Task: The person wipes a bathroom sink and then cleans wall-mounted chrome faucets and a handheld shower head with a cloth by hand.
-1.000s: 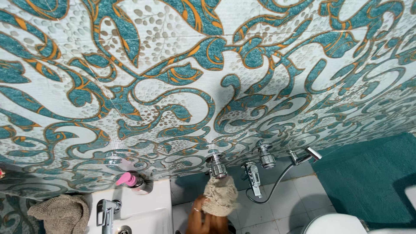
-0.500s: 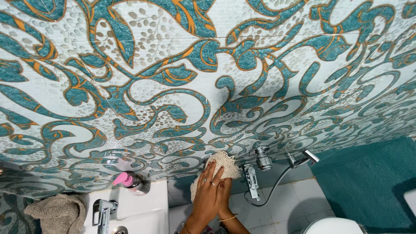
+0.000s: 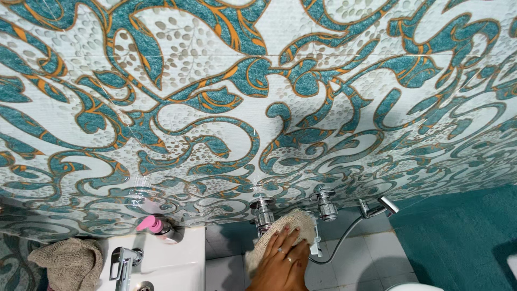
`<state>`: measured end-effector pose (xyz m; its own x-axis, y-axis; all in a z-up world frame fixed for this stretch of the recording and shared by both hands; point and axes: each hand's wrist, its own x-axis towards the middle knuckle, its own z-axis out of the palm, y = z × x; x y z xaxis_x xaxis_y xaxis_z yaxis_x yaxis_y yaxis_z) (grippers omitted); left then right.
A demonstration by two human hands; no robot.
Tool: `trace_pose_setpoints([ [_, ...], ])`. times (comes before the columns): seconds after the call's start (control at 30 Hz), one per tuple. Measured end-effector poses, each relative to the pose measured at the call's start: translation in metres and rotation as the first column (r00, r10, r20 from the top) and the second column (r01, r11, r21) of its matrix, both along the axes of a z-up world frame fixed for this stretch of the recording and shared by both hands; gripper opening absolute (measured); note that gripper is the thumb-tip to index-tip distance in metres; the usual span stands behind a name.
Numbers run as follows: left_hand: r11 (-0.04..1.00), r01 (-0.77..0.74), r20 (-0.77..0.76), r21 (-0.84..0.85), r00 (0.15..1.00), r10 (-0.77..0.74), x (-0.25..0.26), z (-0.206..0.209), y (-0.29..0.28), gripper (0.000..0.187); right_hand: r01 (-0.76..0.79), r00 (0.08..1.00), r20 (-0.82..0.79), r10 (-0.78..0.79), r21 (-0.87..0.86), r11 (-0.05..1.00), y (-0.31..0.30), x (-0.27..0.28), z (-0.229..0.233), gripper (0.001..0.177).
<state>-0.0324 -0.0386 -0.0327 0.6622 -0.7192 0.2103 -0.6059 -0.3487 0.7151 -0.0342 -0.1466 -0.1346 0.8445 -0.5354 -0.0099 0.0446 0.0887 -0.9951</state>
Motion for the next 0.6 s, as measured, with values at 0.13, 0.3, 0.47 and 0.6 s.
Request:
trace_pose_setpoints([
  [0.13,0.970,-0.180,-0.020,-0.165,0.984,0.179,-0.002,-0.012,0.011,0.068,0.052,0.994,0.107,-0.023,-0.274,0.960,0.004,0.004,0.058,0.034],
  [0.3,0.826,-0.472,-0.207,-0.307,0.881,0.426,0.007,-0.041,0.012,0.076,-0.112,0.975,0.055,0.217,-0.718,0.687,0.031,0.036,0.135,0.032],
  [0.47,0.665,-0.588,-0.603,-0.460,0.757,0.251,0.000,-0.102,0.019,0.078,-0.072,0.935,0.024,0.354,-0.964,0.254,0.040,0.032,0.135,0.023],
  [0.6,0.275,-0.806,-0.849,-0.525,0.473,-0.235,-0.016,-0.183,0.005,0.070,-0.209,0.891,-0.091,0.445,-0.952,0.225,0.040,0.013,0.075,0.022],
])
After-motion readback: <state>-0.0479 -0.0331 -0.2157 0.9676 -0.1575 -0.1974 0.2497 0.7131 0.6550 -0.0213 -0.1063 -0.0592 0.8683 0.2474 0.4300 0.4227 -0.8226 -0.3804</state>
